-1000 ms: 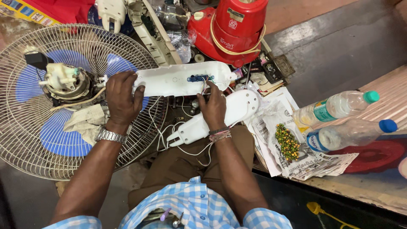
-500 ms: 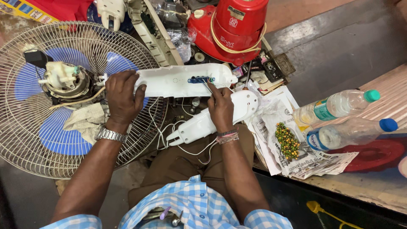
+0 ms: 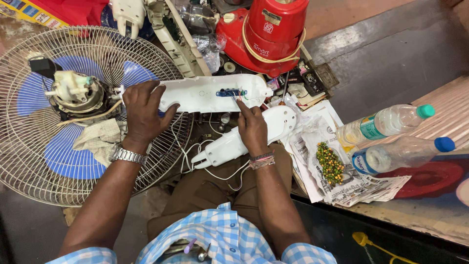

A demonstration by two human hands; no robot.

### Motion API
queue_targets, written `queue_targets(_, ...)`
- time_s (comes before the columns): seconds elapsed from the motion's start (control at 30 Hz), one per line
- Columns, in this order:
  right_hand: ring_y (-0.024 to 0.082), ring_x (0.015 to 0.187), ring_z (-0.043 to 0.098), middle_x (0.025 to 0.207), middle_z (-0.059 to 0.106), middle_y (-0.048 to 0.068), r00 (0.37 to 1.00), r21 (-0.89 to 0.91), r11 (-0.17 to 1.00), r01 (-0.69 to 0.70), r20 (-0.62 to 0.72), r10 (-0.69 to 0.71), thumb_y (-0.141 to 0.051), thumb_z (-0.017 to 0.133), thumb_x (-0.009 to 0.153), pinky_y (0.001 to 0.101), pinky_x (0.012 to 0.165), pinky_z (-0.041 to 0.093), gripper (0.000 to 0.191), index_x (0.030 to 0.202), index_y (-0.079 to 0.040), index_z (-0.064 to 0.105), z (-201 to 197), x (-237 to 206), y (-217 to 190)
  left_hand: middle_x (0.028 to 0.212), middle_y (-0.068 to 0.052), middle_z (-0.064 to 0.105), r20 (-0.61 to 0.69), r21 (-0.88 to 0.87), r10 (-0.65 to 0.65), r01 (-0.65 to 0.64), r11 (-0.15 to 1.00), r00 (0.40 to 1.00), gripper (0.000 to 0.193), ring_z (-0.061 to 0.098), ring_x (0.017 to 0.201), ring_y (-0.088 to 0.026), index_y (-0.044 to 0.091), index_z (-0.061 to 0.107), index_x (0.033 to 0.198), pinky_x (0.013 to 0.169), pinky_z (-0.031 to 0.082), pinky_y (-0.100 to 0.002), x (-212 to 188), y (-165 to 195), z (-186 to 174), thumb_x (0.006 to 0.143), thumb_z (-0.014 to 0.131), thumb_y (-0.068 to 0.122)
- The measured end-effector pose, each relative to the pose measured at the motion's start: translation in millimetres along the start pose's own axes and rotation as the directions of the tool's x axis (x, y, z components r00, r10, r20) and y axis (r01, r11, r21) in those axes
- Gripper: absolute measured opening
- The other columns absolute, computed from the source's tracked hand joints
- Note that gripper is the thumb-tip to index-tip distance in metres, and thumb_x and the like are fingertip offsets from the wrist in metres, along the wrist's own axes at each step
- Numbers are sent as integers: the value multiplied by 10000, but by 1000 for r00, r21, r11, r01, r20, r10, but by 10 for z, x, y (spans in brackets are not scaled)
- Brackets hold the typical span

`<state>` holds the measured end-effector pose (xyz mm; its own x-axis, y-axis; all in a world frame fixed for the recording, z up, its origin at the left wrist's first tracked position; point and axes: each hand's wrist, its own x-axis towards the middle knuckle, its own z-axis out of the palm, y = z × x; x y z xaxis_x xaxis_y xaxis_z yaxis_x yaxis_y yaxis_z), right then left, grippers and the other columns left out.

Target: The person uses a screwdriver to remove screws from the white plastic casing of a standing fan. They separate the two halves of the casing to expose the internal wiring and components.

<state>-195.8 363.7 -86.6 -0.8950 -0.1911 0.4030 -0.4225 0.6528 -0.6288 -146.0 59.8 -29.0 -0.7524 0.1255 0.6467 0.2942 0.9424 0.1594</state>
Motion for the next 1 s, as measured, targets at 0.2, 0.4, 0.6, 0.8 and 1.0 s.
queue_targets(0.2,327,764,621,883,589,142,999,9,1000,-20,38,20,-64,653,931,444,682,520,422,1342,-159,676,29,-32,-5,1351,-128,579,33,32,-6,4,999,999,535,523,1263,-295,52,651,1280,1089,367,-474,-19,-19,33,885,885,325)
queue_targets(0.4,320,745,613,868,573,139,993,-48,999,-24,112,30,-40,653,880,447,661,513,463,1310,-202,708,28,-20,30,1349,-117,583,38,39,-2,1,999,999,498,535,1254,-291,61,654,1265,1092,367,-478,-14,-1,39,882,888,278)
queue_targets(0.6,322,757,606,873,561,135,988,-94,995,32,152,-17,-18,667,843,453,660,510,529,1326,-230,698,37,-50,47,1351,-121,585,45,28,3,-5,1000,999,472,537,1251,-297,64,665,1245,1087,366,-483,-29,24,46,877,886,262)
queue_targets(0.8,314,784,598,886,555,124,984,-86,994,60,172,-45,-22,674,839,448,682,513,561,1353,-247,675,68,-79,34,1361,-124,583,33,20,9,-9,1000,999,454,537,1251,-299,67,668,1235,1082,366,-483,-39,24,48,881,884,251)
queue_targets(1.0,306,768,585,873,532,125,978,-37,998,56,201,-47,-35,676,867,440,687,505,537,1358,-252,678,69,-75,3,1357,-122,582,36,20,7,-8,1000,999,438,533,1251,-301,71,672,1223,1080,360,-482,-49,22,40,884,882,253)
